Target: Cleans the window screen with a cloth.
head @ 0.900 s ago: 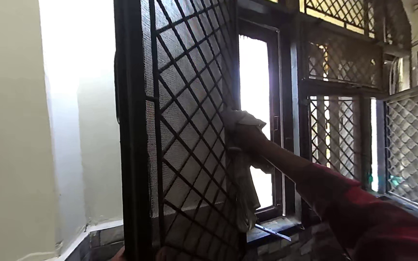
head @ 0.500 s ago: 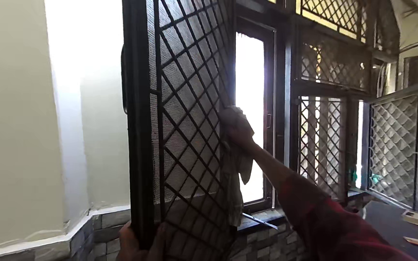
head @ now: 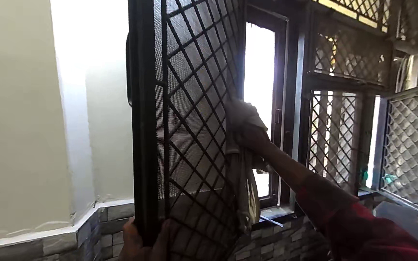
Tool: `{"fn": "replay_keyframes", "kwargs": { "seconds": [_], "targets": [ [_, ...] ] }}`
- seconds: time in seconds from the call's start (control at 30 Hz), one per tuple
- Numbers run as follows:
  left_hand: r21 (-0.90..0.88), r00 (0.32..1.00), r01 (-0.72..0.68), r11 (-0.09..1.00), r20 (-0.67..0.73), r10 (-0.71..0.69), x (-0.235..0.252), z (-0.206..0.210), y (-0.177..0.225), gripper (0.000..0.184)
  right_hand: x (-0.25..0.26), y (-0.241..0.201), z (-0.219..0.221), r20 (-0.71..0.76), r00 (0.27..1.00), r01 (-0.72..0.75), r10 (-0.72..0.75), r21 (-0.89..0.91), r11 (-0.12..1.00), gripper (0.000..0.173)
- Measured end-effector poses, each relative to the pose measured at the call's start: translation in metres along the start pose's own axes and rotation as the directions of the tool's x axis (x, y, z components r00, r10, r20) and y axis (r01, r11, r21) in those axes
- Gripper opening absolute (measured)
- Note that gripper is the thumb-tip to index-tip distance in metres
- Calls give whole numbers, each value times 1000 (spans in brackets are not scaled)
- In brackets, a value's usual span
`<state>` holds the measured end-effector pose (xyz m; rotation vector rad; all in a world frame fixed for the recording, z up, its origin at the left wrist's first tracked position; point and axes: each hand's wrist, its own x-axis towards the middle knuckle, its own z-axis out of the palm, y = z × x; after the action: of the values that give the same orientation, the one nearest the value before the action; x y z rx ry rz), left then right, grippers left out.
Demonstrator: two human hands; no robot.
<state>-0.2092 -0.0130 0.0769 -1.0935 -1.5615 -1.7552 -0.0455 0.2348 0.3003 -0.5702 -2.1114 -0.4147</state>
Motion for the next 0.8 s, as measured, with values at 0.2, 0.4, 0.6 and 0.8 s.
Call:
{"fn": "replay_keyframes", "kwargs": {
  "seconds": [0.2,0.4,0.6,0.8],
  "targets": [
    [-26,1000,6,1000,12,-5,0,0,0,64,12,5,17,211,973,133,-97,-160,978,33],
    [21,1000,-14,1000,6,14,-1,-1,-3,61,18,-14,-2,96,993,73,-76,26,997,30],
    [10,1000,-16,1000,-10,16,0,1,-4,61,16,-1,18,-51,990,-94,129,440,893,36],
    [7,1000,17,1000,-13,-16,-1,1,-2,64,-20,-2,38,-310,941,35,138,493,869,38]
  ]
}}
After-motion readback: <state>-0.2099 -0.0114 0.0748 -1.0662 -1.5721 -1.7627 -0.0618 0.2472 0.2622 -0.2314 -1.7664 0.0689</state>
